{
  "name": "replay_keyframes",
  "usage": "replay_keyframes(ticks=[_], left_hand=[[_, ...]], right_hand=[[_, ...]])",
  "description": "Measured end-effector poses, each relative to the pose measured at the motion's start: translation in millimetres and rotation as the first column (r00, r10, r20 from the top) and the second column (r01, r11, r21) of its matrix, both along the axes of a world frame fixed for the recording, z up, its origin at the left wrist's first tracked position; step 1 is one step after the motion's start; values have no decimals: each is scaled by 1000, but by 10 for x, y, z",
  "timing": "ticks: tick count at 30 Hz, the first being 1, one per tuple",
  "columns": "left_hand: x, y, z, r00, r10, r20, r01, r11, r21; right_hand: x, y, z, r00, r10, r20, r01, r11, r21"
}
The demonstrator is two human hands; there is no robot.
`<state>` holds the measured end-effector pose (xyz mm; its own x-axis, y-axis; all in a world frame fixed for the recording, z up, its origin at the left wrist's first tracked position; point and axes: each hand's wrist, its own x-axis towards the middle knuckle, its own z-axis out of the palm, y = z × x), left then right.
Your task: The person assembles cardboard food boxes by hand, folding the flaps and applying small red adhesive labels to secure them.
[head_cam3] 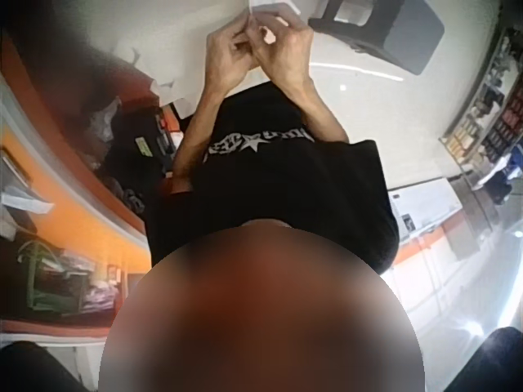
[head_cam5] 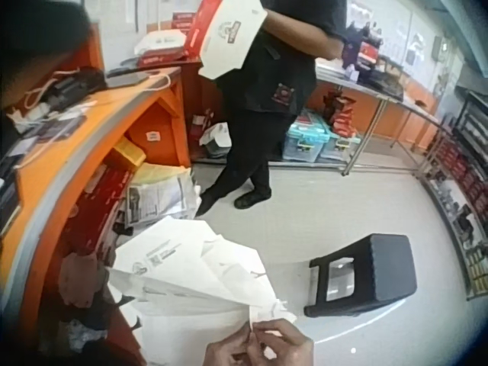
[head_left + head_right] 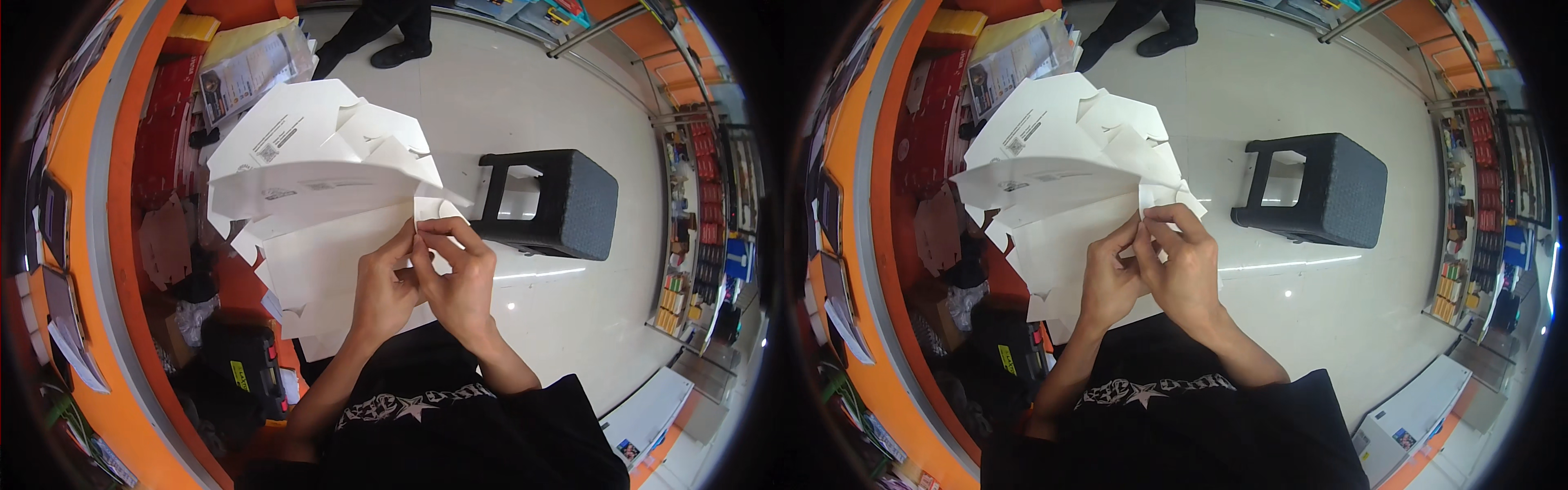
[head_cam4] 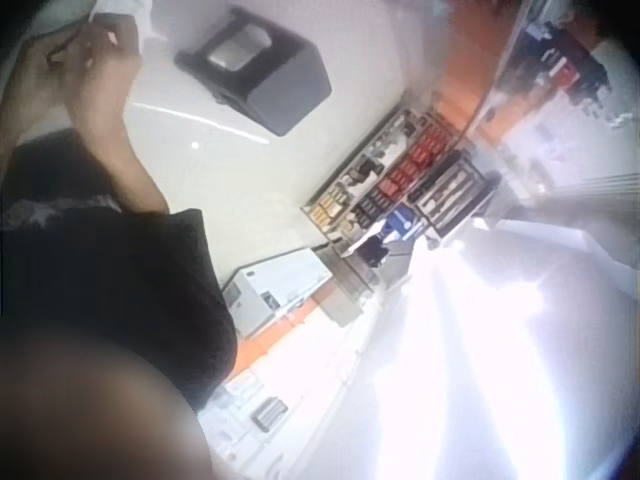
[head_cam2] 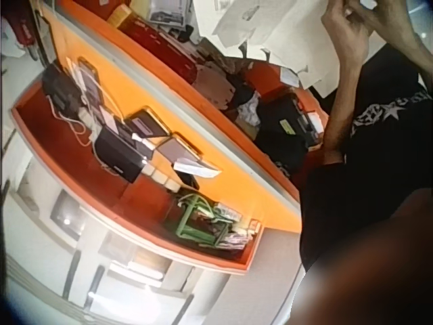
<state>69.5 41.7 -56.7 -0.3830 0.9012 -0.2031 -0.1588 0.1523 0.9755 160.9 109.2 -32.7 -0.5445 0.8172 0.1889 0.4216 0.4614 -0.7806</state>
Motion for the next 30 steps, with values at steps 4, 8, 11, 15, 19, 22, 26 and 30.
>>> replay_keyframes(ticks=[4, 8, 11, 15, 19, 22, 26, 30], left_hand=[[-20, -39, -64, 996, -21, 83, 23, 999, -24], [-129, -103, 31, 948, -20, 318, -7, 997, 82], [-260, -188, 191, 862, 25, 506, -74, 994, 78], [-420, -145, 382, 845, 293, 448, -304, 951, -48], [-490, -96, 620, 874, 436, 214, -447, 894, 4], [-512, -72, 743, 870, 474, 135, -486, 871, 72], [-457, -86, 891, 826, 559, 70, -563, 821, 93], [-487, -156, 979, 853, 508, 115, -520, 846, 121]], right_hand=[[21, -78, -90, 999, -13, -46, 14, 1000, 16], [56, -153, -43, 1000, 13, -15, -11, 997, 82], [52, -142, 18, 994, 87, -70, -82, 994, 69], [-23, -156, 141, 938, 205, -280, -257, 952, -166], [-84, -104, 249, 904, 173, -391, -288, 923, -256], [-109, -90, 274, 893, 190, -408, -315, 911, -266], [-189, -119, 268, 872, 214, -440, -314, 934, -170], [-259, -84, 294, 853, 232, -468, -307, 947, -90]])
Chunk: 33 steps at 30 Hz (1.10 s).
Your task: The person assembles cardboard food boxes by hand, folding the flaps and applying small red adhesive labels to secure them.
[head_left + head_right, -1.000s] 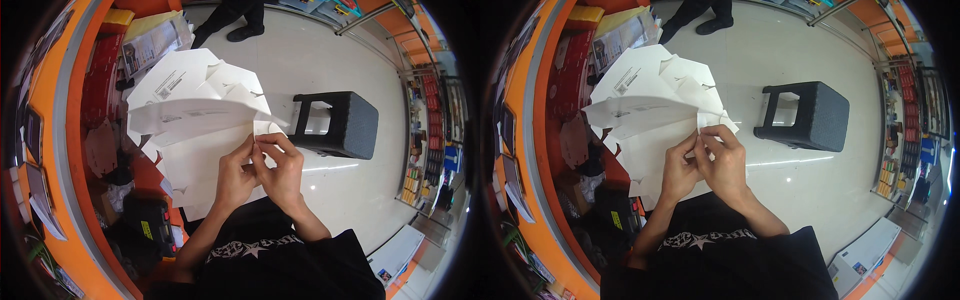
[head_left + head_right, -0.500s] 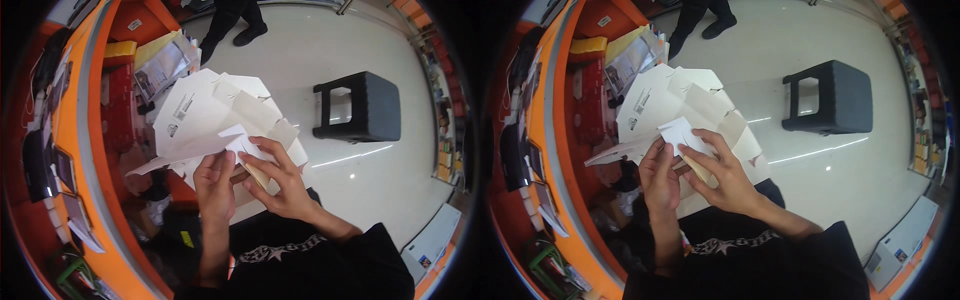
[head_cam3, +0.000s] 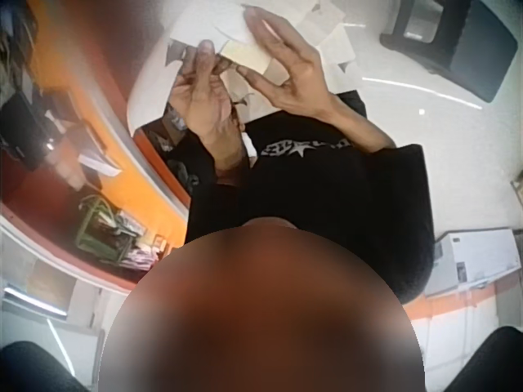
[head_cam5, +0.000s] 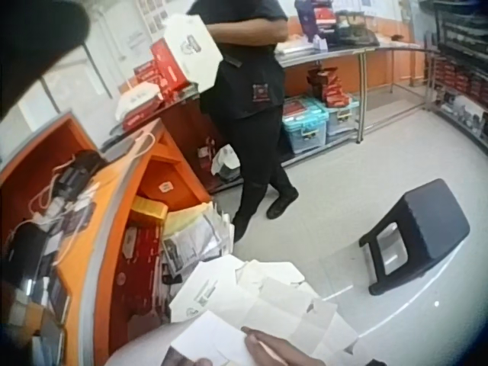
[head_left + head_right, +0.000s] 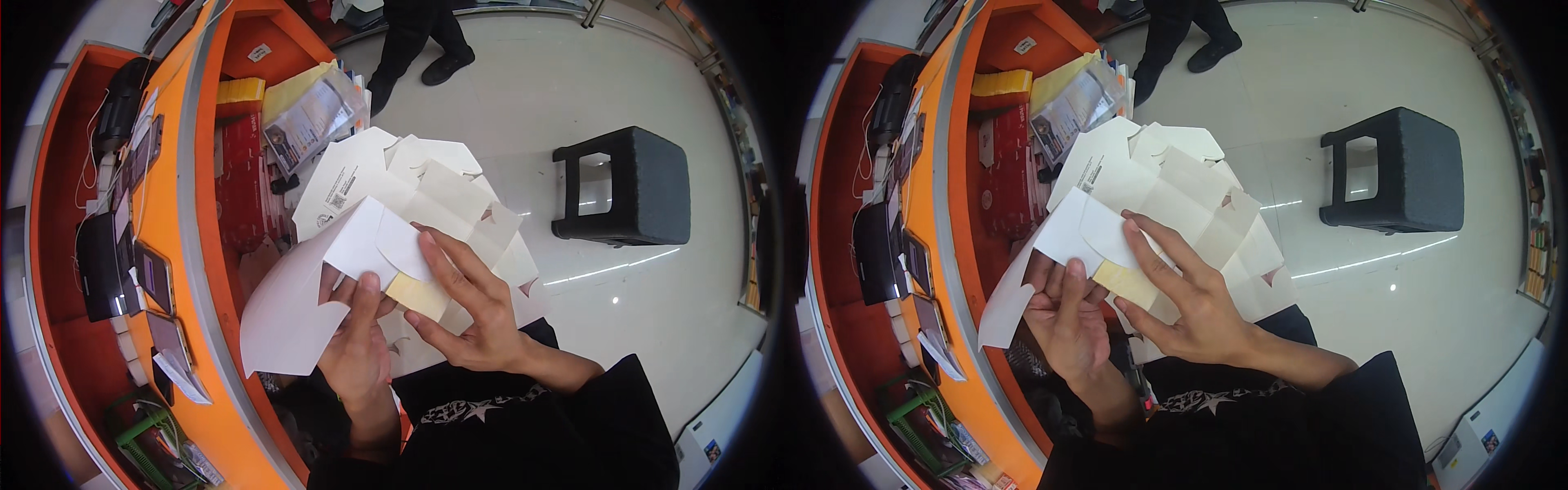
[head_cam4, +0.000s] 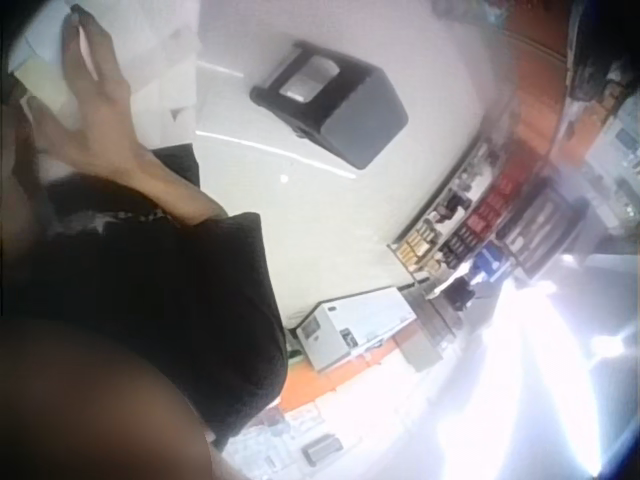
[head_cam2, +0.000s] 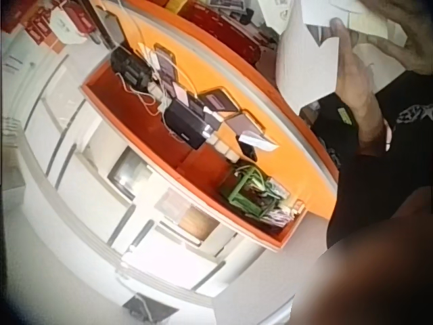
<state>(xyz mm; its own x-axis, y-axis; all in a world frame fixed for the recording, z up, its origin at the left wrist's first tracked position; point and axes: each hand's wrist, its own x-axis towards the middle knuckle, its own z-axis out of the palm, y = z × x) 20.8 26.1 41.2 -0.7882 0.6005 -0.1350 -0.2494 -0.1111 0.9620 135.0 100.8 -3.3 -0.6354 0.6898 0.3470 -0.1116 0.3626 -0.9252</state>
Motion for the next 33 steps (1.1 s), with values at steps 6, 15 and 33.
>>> replay_keyframes(ticks=[6, 15, 33], left_hand=[[-13, 16, -6, 998, 37, -43, -33, 995, 90], [-1, 89, 64, 994, 99, -43, -95, 992, 83], [163, 264, -1, 852, -348, -391, 370, 929, -21]], right_hand=[[-51, 12, 53, 999, 14, -35, -13, 999, 31], [5, 102, 107, 995, 100, -7, -100, 994, 41], [91, 316, 38, 980, -197, -6, 188, 943, -275]])
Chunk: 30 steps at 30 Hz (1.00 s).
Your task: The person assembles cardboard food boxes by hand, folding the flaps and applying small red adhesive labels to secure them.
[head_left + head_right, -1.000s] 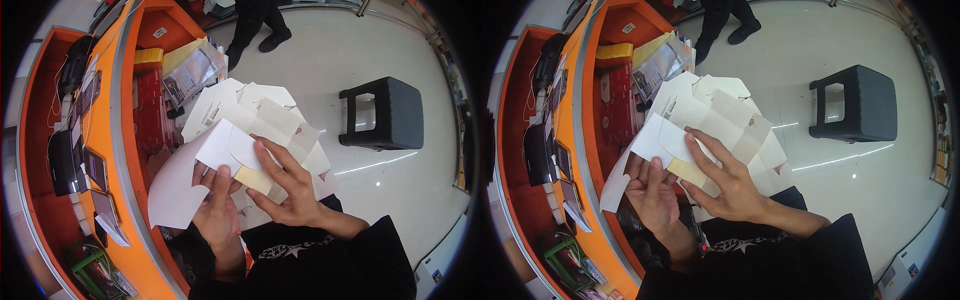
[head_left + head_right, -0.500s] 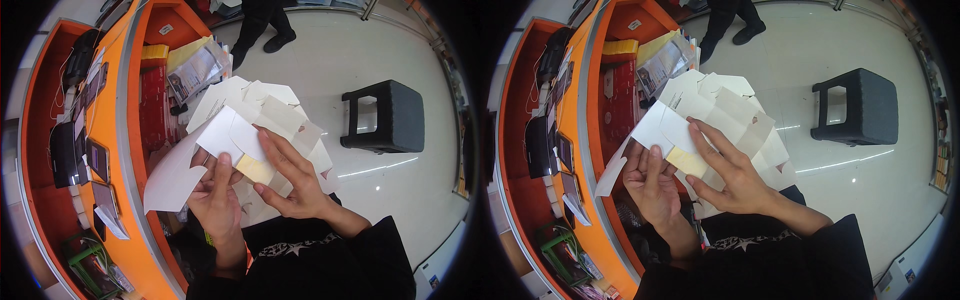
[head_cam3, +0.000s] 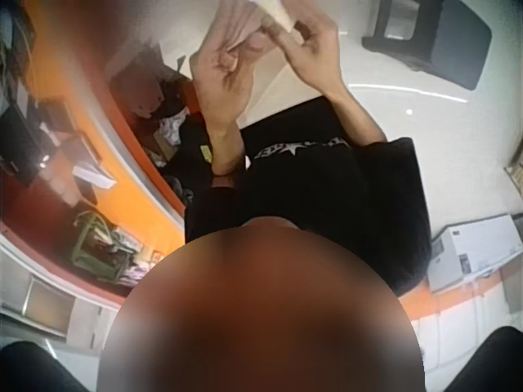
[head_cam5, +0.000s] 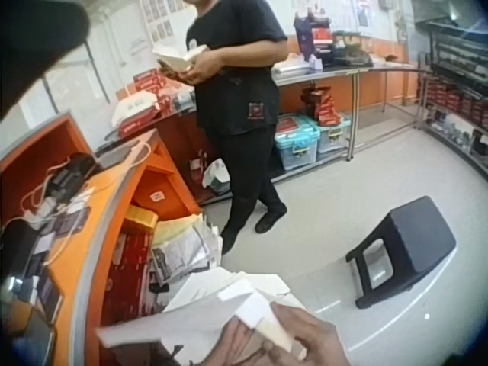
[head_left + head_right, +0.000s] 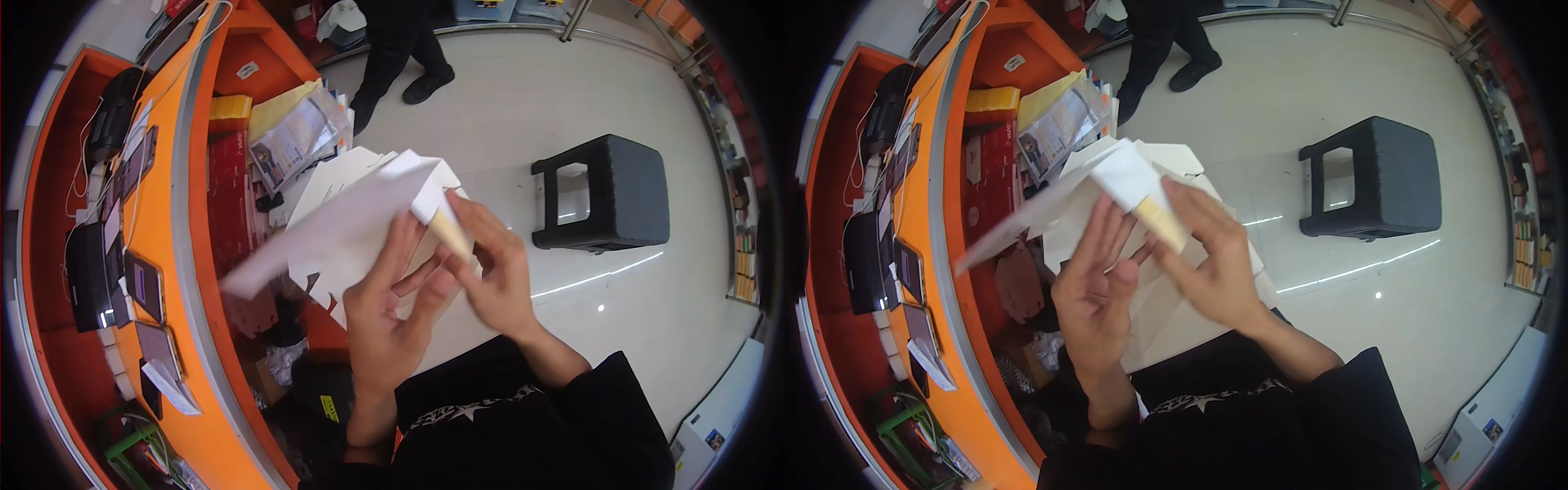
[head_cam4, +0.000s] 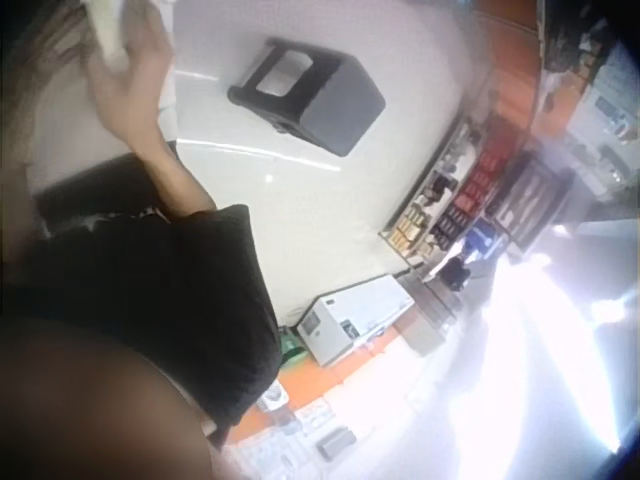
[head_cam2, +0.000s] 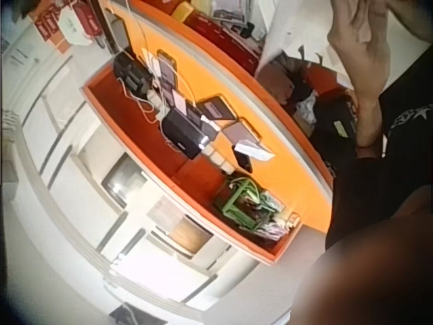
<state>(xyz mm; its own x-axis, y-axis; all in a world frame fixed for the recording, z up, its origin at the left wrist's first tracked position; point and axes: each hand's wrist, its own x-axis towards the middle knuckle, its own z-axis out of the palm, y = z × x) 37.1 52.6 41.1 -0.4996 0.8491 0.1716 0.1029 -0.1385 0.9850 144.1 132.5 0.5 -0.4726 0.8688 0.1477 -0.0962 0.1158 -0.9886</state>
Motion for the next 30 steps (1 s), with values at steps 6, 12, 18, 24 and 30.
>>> replay_keyframes(ticks=[6, 12, 18, 24, 30], left_hand=[[-4, -141, 170, 993, -101, 69, 92, 988, 123], [-90, -425, -105, 975, -74, -211, 60, 996, -73], [136, -398, -933, 640, -476, -603, 121, 838, -532], [78, -434, -1007, 632, -536, -560, 150, 793, -590], [105, -471, -970, 580, -541, -608, 138, 802, -582]], right_hand=[[385, 749, -231, 945, -260, -198, 83, 777, -625], [1201, 1448, -641, 792, -528, -305, 314, 782, -539], [2507, 1768, -1116, 622, -772, -130, 702, 624, -343], [2342, 1771, -510, 629, -759, -168, 707, 649, -282], [2248, 1760, -46, 667, -643, -376, 596, 764, -248]])
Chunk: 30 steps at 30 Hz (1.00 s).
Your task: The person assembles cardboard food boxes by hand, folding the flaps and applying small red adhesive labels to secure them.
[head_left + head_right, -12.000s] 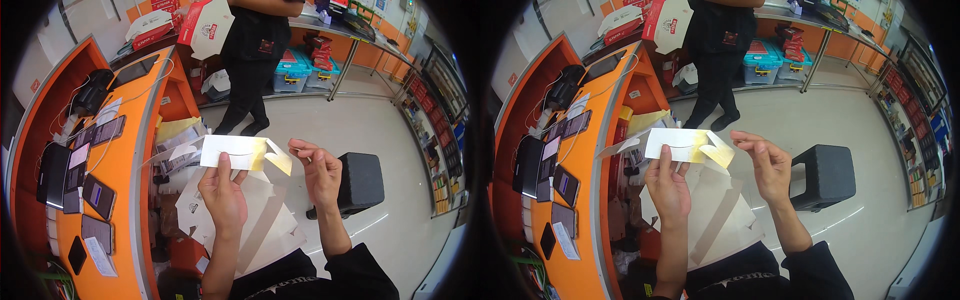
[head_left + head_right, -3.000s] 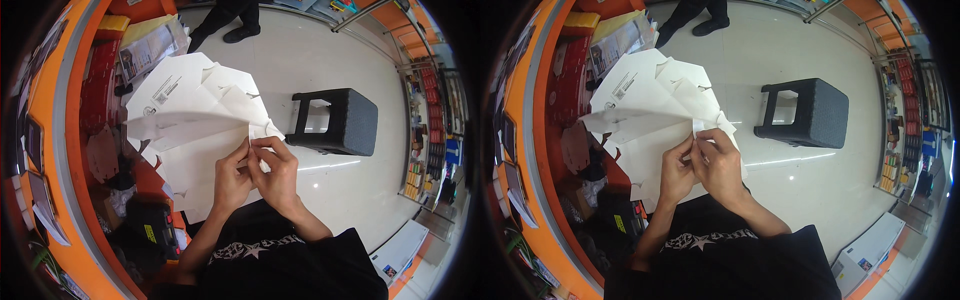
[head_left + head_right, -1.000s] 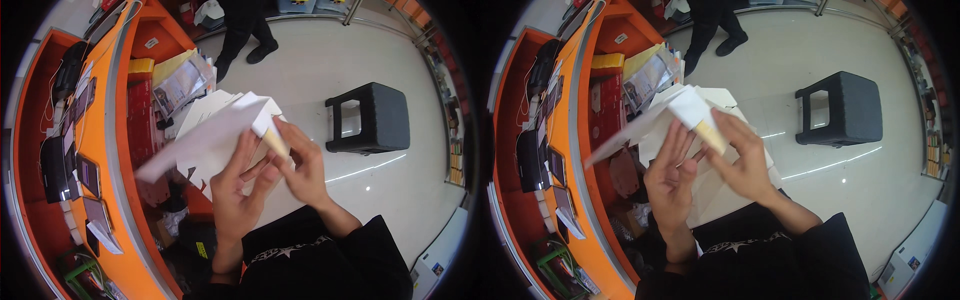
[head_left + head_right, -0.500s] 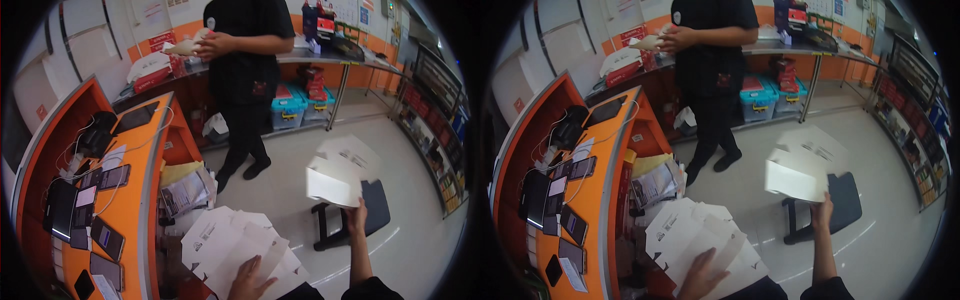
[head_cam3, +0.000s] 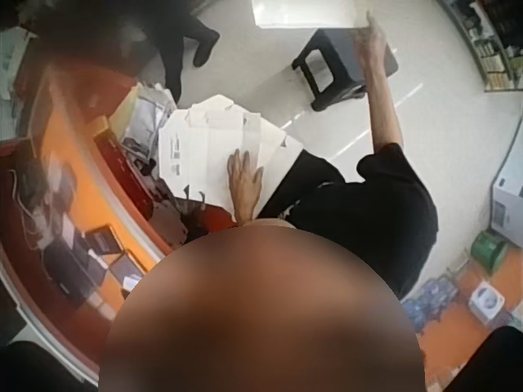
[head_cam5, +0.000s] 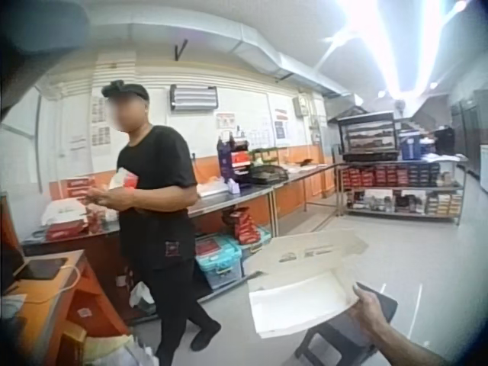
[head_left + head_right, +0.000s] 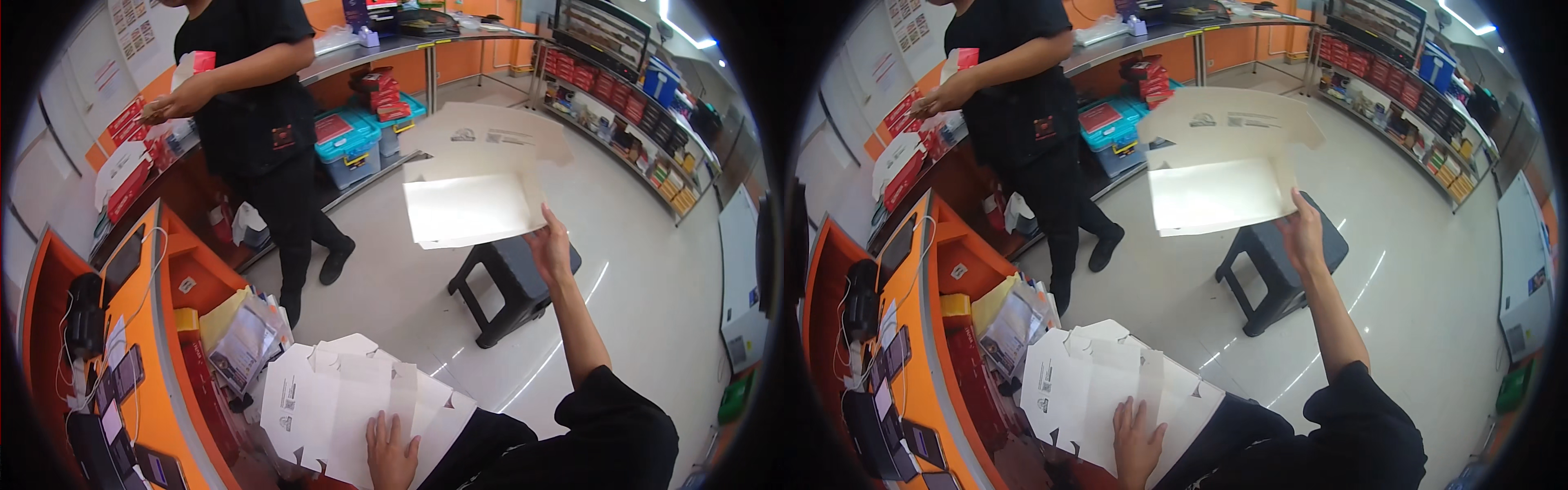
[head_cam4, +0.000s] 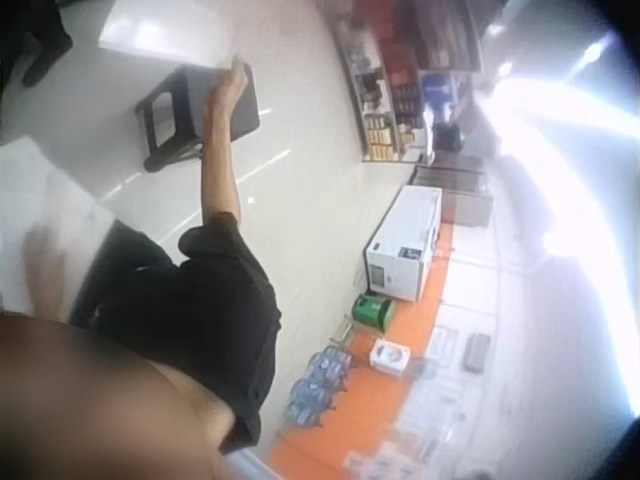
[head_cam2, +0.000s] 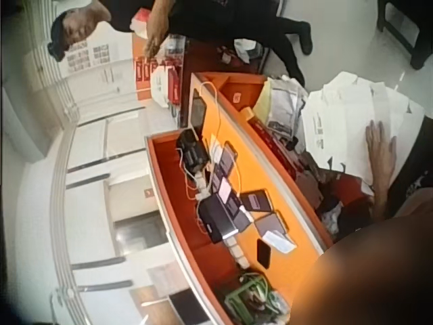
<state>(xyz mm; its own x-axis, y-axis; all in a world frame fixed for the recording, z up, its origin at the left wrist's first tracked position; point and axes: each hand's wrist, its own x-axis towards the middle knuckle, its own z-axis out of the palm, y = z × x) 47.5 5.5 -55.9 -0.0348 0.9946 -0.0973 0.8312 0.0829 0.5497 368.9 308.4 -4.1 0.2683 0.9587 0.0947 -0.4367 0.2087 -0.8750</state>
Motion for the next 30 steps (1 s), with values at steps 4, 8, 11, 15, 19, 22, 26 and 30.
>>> replay_keyframes(ticks=[4, 8, 11, 15, 19, 22, 26, 30], left_hand=[[22, -37, 7, 1000, 27, 11, -27, 1000, -5], [53, -3, 25, 998, 59, 17, -59, 998, -36], [130, 3, 236, 968, 59, -243, -52, 998, 37], [70, -90, 12, 983, 31, -183, -46, 996, -78], [57, -95, -184, 990, 79, -116, -83, 996, -32], [56, -151, -290, 990, 124, -61, -123, 992, 18], [60, -186, -262, 985, 162, -62, -147, 971, 189], [18, -111, 175, 977, 214, 19, -210, 933, 292]], right_hand=[[-58, -65, 145, 990, 90, -105, -87, 996, 27], [-77, -50, 142, 967, 175, -185, -171, 985, 38], [-122, -20, 24, 979, 134, -152, -141, 990, -32], [353, 68, -437, 1000, 16, 18, -13, 985, -174], [1345, 319, -1545, 956, -210, 205, 261, 928, -265], [1859, 438, -2237, 548, -365, 753, 655, 747, -115], [1862, 215, -2321, 172, -185, 968, 690, 724, 16], [1897, 101, -2283, 176, -133, 975, 702, 712, -29]])
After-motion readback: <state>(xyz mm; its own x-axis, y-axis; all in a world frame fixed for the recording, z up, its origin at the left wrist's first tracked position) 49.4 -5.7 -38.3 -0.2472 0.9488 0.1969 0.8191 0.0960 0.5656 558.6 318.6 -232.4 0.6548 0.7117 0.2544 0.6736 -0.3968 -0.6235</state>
